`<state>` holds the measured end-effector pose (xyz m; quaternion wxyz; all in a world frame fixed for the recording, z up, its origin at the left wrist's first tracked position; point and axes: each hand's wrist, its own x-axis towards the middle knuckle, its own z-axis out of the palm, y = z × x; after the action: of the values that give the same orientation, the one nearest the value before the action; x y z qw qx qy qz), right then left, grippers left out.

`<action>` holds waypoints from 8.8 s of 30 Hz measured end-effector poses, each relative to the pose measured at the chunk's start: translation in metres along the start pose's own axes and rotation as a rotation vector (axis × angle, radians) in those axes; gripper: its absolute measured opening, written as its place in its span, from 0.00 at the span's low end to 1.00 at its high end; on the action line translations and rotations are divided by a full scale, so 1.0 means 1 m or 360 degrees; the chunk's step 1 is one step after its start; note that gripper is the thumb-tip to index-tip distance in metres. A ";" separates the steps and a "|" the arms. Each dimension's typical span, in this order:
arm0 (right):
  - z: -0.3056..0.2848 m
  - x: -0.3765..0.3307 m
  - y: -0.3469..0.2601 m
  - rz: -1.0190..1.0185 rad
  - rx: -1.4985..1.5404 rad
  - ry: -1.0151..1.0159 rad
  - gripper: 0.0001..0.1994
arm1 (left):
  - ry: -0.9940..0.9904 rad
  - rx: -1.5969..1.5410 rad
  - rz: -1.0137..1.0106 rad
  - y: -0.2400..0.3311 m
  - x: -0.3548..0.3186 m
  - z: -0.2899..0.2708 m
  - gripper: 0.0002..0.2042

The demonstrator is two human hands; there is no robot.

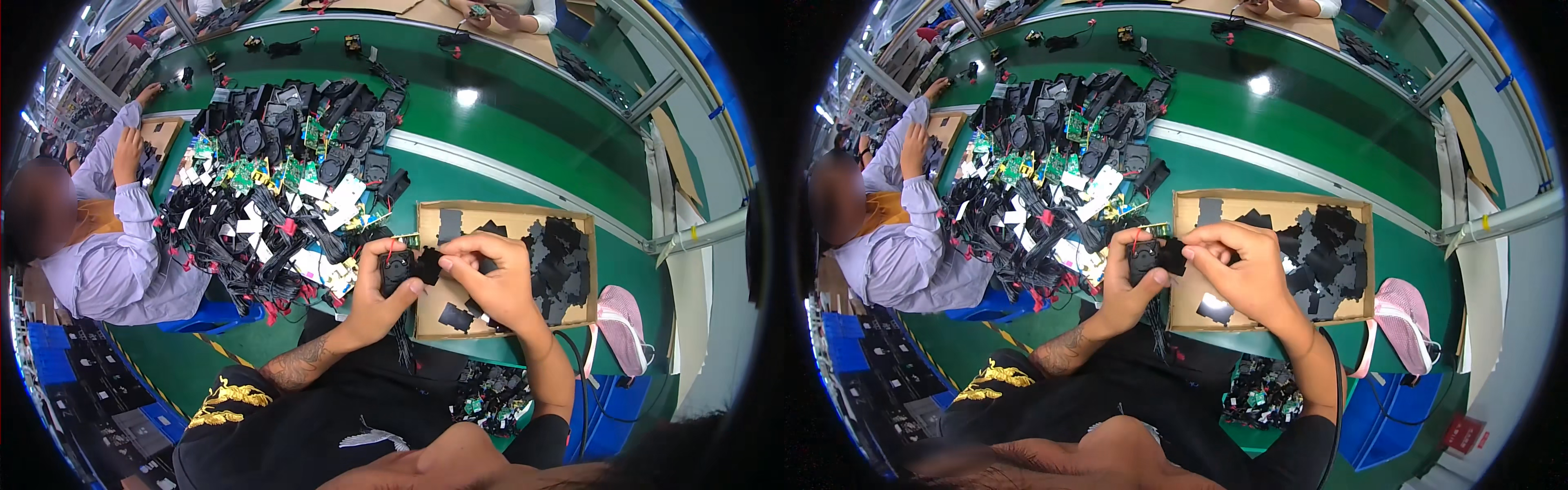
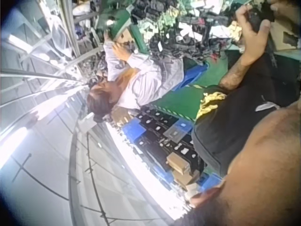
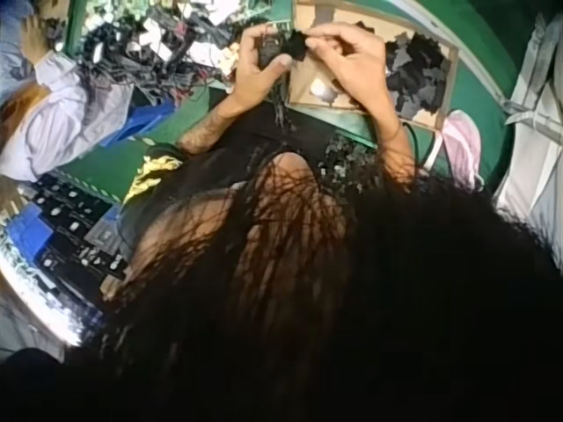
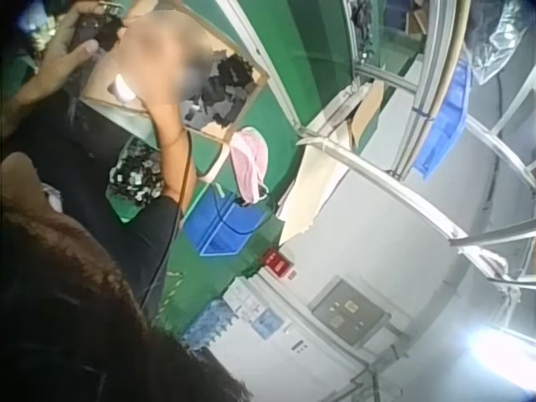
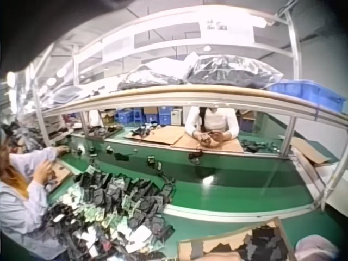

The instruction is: Manually assembling small electronic modules by connecting wires and circuit boards at an assembly line station.

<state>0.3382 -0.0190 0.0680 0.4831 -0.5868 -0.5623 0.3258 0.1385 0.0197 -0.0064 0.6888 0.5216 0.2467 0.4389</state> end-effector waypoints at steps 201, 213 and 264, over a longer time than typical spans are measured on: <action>0.058 -0.032 0.017 -0.0586 0.0360 -0.0052 0.20 | -0.0461 0.1462 0.1131 0.034 0.021 -0.031 0.30; 0.066 -0.041 0.007 -0.0230 0.0864 -0.0039 0.19 | -0.0338 0.1281 0.1275 0.024 0.014 -0.029 0.30; 0.046 -0.026 0.006 -0.1069 -0.0216 0.0201 0.18 | -0.0300 0.1176 0.1166 0.018 0.001 -0.009 0.36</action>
<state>0.2940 -0.0343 0.0433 0.5571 -0.4188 -0.7133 0.0734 0.1250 0.0263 0.0079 0.2798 0.8188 0.1235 0.4858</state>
